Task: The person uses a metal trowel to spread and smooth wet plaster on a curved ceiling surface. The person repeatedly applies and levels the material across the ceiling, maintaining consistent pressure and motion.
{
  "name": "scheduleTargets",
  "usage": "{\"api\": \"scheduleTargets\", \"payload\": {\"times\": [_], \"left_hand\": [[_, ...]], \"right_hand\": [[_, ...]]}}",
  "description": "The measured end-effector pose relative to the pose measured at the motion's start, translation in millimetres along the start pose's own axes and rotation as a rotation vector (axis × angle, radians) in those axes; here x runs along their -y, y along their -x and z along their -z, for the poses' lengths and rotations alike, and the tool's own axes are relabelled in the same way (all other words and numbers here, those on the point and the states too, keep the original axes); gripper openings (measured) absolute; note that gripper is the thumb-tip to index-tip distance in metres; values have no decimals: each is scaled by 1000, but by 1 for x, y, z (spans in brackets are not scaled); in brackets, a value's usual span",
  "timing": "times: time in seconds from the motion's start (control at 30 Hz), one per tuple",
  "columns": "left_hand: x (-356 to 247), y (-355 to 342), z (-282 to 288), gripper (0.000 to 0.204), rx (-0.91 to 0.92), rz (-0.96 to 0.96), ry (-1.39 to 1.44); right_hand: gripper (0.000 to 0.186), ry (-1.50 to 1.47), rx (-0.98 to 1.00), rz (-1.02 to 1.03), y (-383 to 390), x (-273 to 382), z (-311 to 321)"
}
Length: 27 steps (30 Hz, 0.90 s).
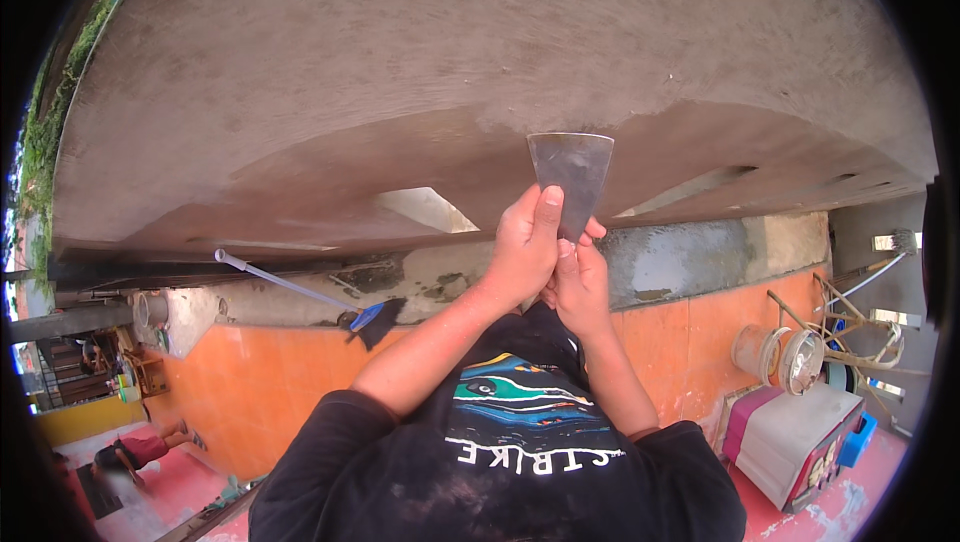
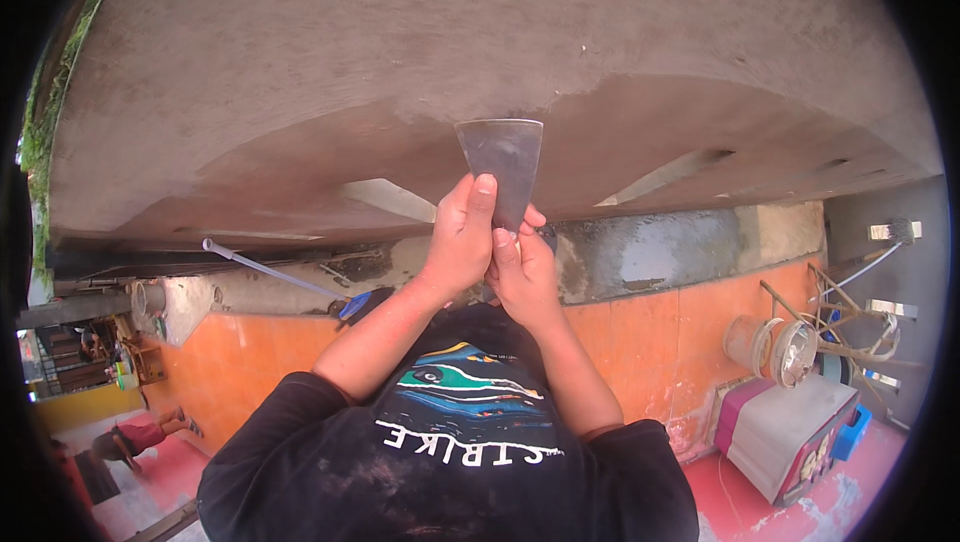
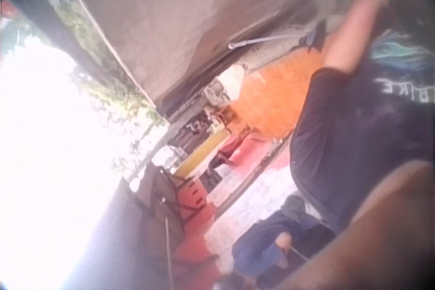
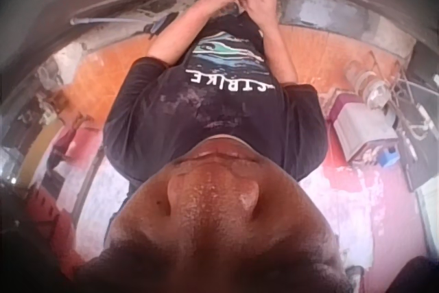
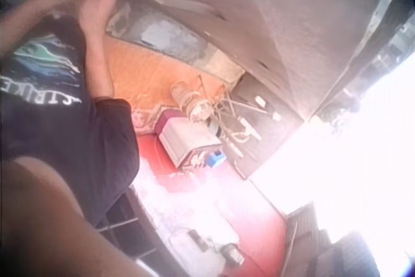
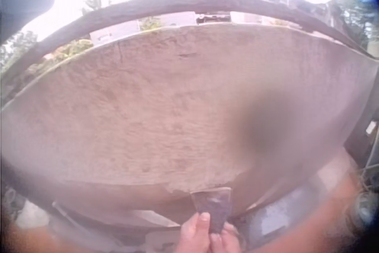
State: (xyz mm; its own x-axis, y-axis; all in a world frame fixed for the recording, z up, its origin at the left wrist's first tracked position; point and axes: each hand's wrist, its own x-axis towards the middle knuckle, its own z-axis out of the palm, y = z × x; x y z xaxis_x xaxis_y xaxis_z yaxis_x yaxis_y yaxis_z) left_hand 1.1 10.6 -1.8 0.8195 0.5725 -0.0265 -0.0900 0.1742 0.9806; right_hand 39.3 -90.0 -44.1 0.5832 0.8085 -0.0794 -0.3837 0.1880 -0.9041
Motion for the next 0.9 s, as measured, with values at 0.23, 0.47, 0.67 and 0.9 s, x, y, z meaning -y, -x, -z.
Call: {"api": "scheduleTargets", "payload": {"times": [0.23, 0.47, 0.67, 0.9], "left_hand": [[-46, -8, -5, 48, 72, -204, 72], [0, 8, -12, 51, 71, 37, 67], [17, 5, -9, 50, 24, 75, 100], [6, 1, -10, 50, -29, -11, 105]], "right_hand": [[29, -39, 155, 145, -17, 48, -3], [31, -16, 24, -72, 19, 13, 19], [29, 36, -5, -96, 13, 3, 29], [27, 102, -86, -161, 1, 14, 12]]}}
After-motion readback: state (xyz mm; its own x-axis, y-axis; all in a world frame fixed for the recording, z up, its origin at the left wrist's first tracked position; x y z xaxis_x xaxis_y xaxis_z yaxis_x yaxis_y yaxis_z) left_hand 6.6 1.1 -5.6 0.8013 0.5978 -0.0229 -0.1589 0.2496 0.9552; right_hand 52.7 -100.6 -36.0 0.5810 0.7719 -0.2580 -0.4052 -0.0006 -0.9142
